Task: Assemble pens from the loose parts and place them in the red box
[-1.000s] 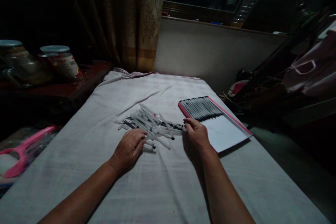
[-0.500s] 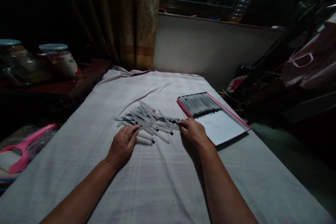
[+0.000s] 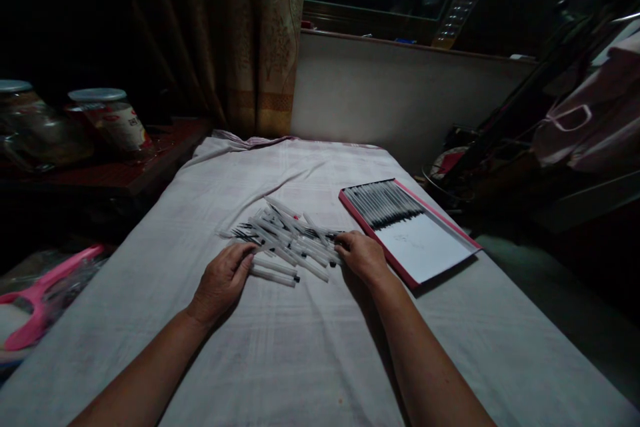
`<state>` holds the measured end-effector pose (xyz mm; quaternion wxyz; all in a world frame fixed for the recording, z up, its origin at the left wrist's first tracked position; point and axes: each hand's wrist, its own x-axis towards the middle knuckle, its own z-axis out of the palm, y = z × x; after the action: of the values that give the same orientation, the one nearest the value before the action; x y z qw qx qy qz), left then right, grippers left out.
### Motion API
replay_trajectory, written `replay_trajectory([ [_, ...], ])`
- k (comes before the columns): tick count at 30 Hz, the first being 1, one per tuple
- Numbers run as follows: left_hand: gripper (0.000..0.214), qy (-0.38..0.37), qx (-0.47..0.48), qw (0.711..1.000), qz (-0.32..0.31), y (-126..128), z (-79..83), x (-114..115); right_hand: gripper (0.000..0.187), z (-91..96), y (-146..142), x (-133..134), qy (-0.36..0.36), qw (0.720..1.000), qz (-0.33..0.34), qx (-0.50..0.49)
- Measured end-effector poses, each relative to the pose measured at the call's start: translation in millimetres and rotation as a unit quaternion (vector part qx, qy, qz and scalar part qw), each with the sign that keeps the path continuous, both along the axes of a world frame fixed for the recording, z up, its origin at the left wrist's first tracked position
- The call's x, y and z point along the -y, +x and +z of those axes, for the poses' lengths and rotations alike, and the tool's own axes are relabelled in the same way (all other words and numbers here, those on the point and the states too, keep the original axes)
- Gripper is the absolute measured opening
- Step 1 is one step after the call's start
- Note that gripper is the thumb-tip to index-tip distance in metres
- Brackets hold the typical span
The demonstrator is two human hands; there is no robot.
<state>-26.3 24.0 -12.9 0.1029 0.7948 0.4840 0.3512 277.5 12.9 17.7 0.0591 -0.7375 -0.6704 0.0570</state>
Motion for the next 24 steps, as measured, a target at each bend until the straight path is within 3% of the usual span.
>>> replay_trajectory([
  [3, 0.029, -0.008, -0.018, 0.999, 0.043, -21, 0.1, -13, 0.021, -3.3, -3, -2, 0.003, 1.0, -0.004, 0.023],
  [7, 0.03, -0.025, -0.038, 0.987, 0.154, -45, 0.4, -30, 0.022, -8.4, -2, -1, 0.013, 0.999, -0.006, 0.049],
  [11, 0.032, -0.093, -0.131, 0.97, 0.181, -61, 9.3, -58, 0.019, -13.3, 10, 1, 0.03, 0.999, 0.011, 0.016],
  [14, 0.032, -0.123, -0.186, 0.955, 0.196, -69, 22.9, -94, 0.017, -20.4, 19, 2, 0.077, 0.996, 0.02, -0.028],
  [19, 0.028, -0.131, -0.233, 0.944, 0.193, -63, 37.7, -160, 0.018, -34.6, 16, 4, 0.158, 0.982, 0.043, -0.089],
  [24, 0.033, -0.169, -0.274, 0.922, 0.216, -47, 34.3, -197, 0.02, -41.4, 13, 5, 0.198, 0.97, 0.046, -0.136],
])
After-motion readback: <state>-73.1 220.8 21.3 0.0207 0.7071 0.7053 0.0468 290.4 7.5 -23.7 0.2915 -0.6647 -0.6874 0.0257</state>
